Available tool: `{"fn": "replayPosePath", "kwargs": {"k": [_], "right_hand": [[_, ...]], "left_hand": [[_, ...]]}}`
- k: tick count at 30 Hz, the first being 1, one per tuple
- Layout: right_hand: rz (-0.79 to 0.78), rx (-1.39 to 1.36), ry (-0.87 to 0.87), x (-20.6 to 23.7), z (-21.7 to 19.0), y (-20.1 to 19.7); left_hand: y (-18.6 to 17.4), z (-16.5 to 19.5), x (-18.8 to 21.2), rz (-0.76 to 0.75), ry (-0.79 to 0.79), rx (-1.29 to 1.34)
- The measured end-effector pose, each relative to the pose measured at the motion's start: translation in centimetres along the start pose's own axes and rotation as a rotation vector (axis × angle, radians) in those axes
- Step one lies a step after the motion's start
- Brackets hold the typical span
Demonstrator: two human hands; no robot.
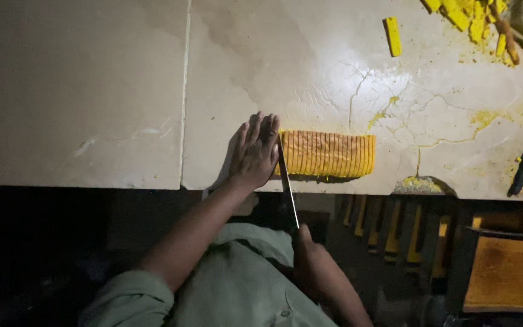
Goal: The person slices rectangular yellow sponge cakes into thin even strips with a long knife on a tiled worktable, moving finished slices aside. They lift a baked cake out of a metal baking tray, place it on the table, and continue slicing it into pieces.
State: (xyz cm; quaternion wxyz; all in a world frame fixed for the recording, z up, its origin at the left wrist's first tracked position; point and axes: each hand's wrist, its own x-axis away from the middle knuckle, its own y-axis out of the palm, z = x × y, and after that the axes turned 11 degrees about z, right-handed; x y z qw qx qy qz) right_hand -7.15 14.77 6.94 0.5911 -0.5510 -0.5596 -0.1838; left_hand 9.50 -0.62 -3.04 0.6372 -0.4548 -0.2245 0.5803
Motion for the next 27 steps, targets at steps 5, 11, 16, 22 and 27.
{"fn": "replayPosePath", "kwargs": {"k": [5,11,16,22,27], "right_hand": [[0.036,-0.211,-0.19,-4.7,-3.4,2.8],[0.508,0.226,-0.952,-5.1,-8.3,1.7],[0.447,0.215,-0.77,-2.3,-10.1,2.1],[0.347,0.293,-0.646,-1.4,-10.0,3.3],[0.356,0.253,-0.843,-5.6,-9.5,3.9]], "left_hand": [[-0.4,0.1,-0.3,0.041,-0.009,0.03],[-0.1,-1.0,0.4,0.072,-0.081,0.055],[0.4,-1.0,1.3,-0.017,-0.177,-0.029],[0.4,-0.7,1.5,0.034,-0.066,-0.222],[0.6,-1.1,1.6,0.09,-0.022,-0.275]]}}
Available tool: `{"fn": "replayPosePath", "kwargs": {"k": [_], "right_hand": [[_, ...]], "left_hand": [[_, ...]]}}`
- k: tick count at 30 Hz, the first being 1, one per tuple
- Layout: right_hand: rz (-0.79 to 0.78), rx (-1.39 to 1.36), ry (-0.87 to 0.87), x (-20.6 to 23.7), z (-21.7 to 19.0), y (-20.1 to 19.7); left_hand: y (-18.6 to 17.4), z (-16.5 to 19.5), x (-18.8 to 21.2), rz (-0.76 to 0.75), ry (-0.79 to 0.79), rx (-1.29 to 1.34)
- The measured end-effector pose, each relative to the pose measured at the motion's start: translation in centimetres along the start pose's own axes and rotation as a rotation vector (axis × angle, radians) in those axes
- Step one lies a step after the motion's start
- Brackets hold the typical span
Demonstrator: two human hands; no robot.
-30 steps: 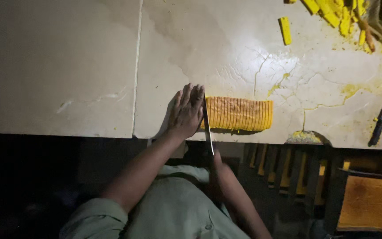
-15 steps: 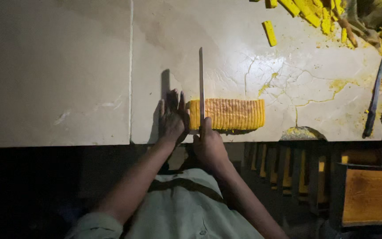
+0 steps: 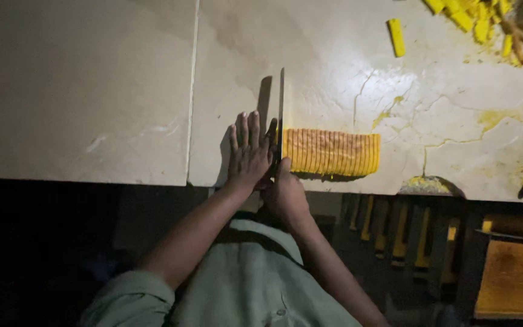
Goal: The person slices rectangular yellow sponge cakes into thin even strips with a long knife on a tiled worktable, moving finished slices aside. They lift a baked cake out of a metal baking tray, place it on the table, and continue slicing it into pieces.
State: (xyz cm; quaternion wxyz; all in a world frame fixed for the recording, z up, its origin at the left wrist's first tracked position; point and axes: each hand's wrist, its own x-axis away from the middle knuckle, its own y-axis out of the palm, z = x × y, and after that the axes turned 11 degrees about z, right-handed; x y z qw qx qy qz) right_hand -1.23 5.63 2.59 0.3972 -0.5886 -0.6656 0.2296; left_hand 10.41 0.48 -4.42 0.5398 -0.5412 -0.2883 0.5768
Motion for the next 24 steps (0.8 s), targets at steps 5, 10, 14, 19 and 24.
{"fn": "replayPosePath", "kwargs": {"k": [5,10,14,19,24], "right_hand": [[-0.019,-0.077,-0.146,5.8,3.8,0.3],[-0.307,0.08,0.002,12.7,6.5,-0.8],[-0.171,0.073,-0.001,8.3,6.5,3.1],[-0.049,-0.453,0.387,2.8,5.5,2.3],[0.222,-0.139,-0.023,2.9,5.5,-5.1]], "left_hand": [[-0.4,0.1,0.0,-0.121,-0.031,0.08],[-1.2,0.4,-0.4,-0.135,-0.042,0.145],[-0.6,0.3,0.0,-0.138,-0.052,0.134],[1.0,-0.4,0.6,0.044,-0.22,0.329],[0.1,-0.8,0.8,0.167,-0.248,0.436]]}}
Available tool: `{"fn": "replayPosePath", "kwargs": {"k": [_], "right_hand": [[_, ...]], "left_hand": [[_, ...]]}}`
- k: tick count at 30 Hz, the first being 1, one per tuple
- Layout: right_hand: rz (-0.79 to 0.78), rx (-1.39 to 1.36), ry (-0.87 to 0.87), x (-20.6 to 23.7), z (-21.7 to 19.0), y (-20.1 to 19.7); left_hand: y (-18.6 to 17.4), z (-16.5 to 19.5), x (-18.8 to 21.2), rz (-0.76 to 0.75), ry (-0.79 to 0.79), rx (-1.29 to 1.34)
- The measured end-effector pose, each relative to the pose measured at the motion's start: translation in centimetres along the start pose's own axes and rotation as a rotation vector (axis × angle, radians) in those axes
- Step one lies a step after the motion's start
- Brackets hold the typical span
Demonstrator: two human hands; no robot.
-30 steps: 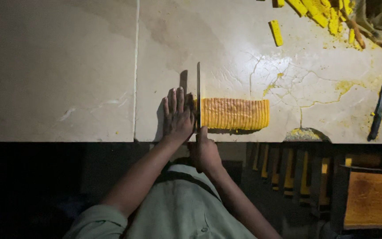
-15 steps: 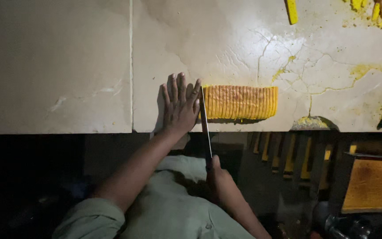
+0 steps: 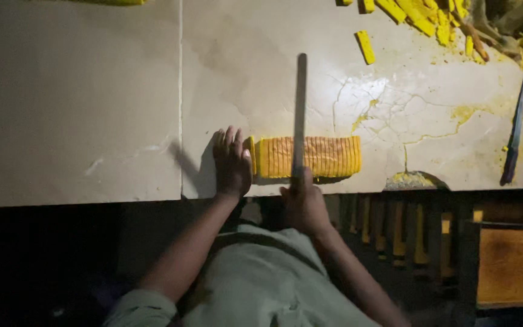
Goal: The person slices rectangular yellow sponge cakes into thin even strips with a long knife on a tiled worktable, moving finished slices aside. They lift a baked cake out of a metal baking tray, place it on the table, and continue slicing it into pieces.
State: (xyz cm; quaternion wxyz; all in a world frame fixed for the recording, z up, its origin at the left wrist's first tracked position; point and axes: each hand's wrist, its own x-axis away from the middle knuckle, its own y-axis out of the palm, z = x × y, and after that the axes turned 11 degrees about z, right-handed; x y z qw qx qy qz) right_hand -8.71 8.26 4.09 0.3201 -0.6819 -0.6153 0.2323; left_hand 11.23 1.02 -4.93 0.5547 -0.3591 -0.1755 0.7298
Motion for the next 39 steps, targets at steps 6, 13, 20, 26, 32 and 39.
{"fn": "replayPosePath", "kwargs": {"k": [6,13,20,26,32,39], "right_hand": [[-0.028,0.044,0.104,4.4,8.9,-5.9],[0.116,0.01,0.066,5.5,23.3,-13.9],[0.037,-0.031,0.073,-4.4,25.3,-19.7],[-0.126,0.021,-0.033,-12.5,20.3,-16.6],[-0.157,0.08,-0.055,-15.5,11.2,-10.6],[-0.33,0.07,0.245,-22.3,-8.0,2.8]], "left_hand": [[-1.5,1.2,-0.7,-0.069,0.192,-0.253],[-1.2,1.6,-1.9,-0.314,0.15,-0.371],[6.2,6.1,-13.6,0.325,-0.452,0.075],[5.9,14.9,-6.1,-0.155,0.452,-0.173],[-2.4,10.2,1.1,-0.017,-0.109,-0.114],[-8.3,-8.4,-3.4,0.133,-0.225,-0.19]]}}
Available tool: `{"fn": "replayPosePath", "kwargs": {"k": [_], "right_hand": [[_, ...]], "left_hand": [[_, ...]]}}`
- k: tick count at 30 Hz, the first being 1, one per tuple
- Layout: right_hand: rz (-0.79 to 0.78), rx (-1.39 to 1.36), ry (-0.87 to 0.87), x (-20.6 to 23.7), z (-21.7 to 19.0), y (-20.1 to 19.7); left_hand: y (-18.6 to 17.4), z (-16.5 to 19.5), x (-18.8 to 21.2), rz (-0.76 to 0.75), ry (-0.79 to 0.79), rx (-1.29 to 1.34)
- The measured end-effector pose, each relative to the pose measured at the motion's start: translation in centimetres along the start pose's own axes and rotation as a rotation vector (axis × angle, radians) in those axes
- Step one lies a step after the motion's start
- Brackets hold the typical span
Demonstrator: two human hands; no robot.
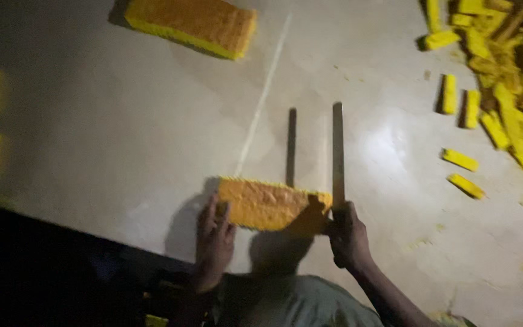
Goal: The person slices rectangular yellow sponge cakes into thin even strips with a long knife on a tiled worktable, moving finished slices aside. They lift a baked cake out of a metal baking tray, place it on the table, and continue slicing it into pieces.
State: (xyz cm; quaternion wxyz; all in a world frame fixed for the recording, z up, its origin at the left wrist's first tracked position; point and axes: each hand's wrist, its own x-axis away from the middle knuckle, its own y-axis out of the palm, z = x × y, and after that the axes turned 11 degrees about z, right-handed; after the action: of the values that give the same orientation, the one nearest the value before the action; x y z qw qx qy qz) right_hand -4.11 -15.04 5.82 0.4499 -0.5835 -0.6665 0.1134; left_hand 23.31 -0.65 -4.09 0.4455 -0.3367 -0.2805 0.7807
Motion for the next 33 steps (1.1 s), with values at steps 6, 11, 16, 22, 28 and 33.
{"fn": "replayPosePath", "kwargs": {"k": [6,11,16,22,28,33], "right_hand": [[-0.021,-0.059,-0.422,-11.7,-17.0,10.2],[-0.08,-0.227,-0.743,-24.4,-24.0,16.9],[-0.294,-0.702,-0.641,-28.0,-24.6,19.9],[-0.058,-0.254,-0.457,-19.4,-15.7,13.4],[0.324,0.067,-0.633,-10.8,2.3,1.0],[0.614,0.206,-0.467,-13.1,17.3,-15.6]], "left_hand": [[-3.2,-12.9,-17.0,0.084,0.041,-0.122],[-2.4,-20.0,-30.5,0.124,0.177,-0.185],[-1.6,-23.8,-35.1,0.254,-0.052,-0.201],[-0.6,-23.0,-33.7,0.39,0.017,-0.445],[-0.5,-16.5,-29.5,0.33,-0.082,-0.581],[1.6,-5.4,-24.9,0.325,-0.091,-0.811]]}}
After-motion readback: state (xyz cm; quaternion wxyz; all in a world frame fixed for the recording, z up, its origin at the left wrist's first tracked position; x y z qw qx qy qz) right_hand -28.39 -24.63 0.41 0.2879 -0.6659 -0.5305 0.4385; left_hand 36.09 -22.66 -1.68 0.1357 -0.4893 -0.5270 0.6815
